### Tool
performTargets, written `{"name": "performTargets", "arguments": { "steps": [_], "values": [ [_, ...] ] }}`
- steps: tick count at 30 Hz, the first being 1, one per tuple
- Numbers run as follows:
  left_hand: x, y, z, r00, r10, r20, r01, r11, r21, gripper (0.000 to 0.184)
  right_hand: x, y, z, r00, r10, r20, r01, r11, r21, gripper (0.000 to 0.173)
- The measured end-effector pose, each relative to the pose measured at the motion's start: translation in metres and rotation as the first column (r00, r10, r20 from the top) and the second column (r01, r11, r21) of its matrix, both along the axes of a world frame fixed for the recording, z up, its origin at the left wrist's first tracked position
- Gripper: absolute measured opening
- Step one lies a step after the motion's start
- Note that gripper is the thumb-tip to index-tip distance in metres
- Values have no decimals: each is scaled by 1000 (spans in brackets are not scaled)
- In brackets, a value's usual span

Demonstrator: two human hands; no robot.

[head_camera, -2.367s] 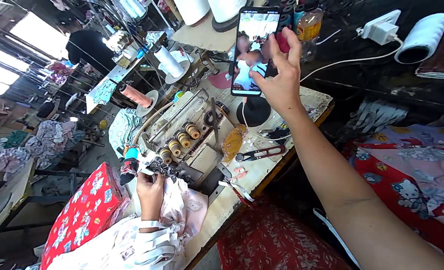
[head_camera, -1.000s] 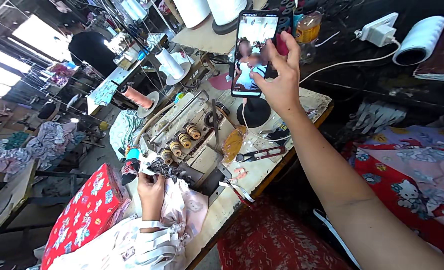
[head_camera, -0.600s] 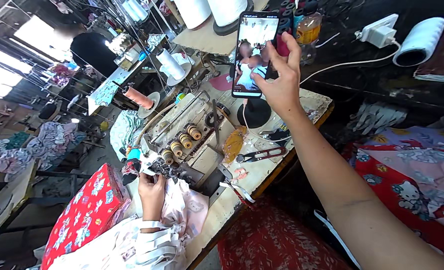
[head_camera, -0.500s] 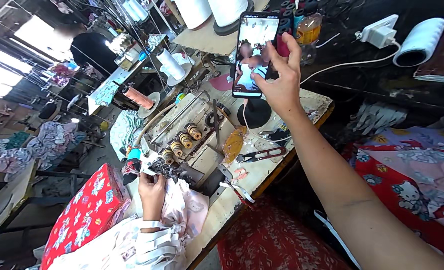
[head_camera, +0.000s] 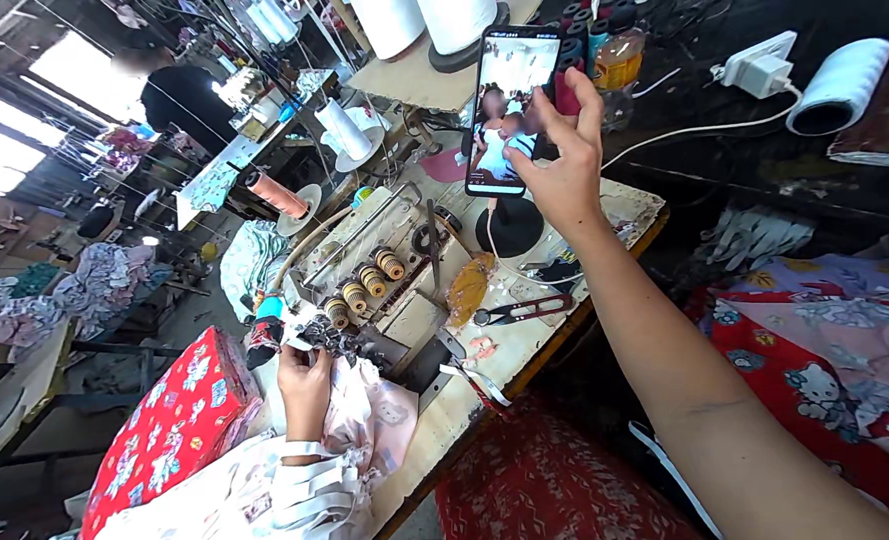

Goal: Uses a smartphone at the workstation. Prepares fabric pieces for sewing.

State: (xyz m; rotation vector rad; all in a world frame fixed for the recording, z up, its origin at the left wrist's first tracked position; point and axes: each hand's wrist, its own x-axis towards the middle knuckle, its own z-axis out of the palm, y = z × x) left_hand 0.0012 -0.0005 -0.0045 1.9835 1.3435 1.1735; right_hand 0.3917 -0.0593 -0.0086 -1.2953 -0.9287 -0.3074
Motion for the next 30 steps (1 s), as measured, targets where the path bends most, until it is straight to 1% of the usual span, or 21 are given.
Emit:
{"name": "performTargets", "arguments": {
  "steps": [5, 22, 25, 30],
  "values": [
    [1, 0, 1, 1000, -6, 4, 6, 1000, 0, 49, 1, 1, -2, 1000, 10, 2, -10, 1000, 17, 54],
    [0, 0, 0, 1000, -1, -5, 1, 1000, 9, 47, 1, 0, -1, 1000, 11, -3, -11, 1000, 0, 54],
    [0, 0, 1, 1000, 5, -31, -5, 1000, 17, 49, 2, -1, -1, 1000, 15, 2, -15, 1000, -21, 55],
    [-2, 1, 0, 1000, -3, -15, 3, 1000, 7, 46, 2, -1, -2, 1000, -7, 14, 7, 999, -34, 55]
  ]
}}
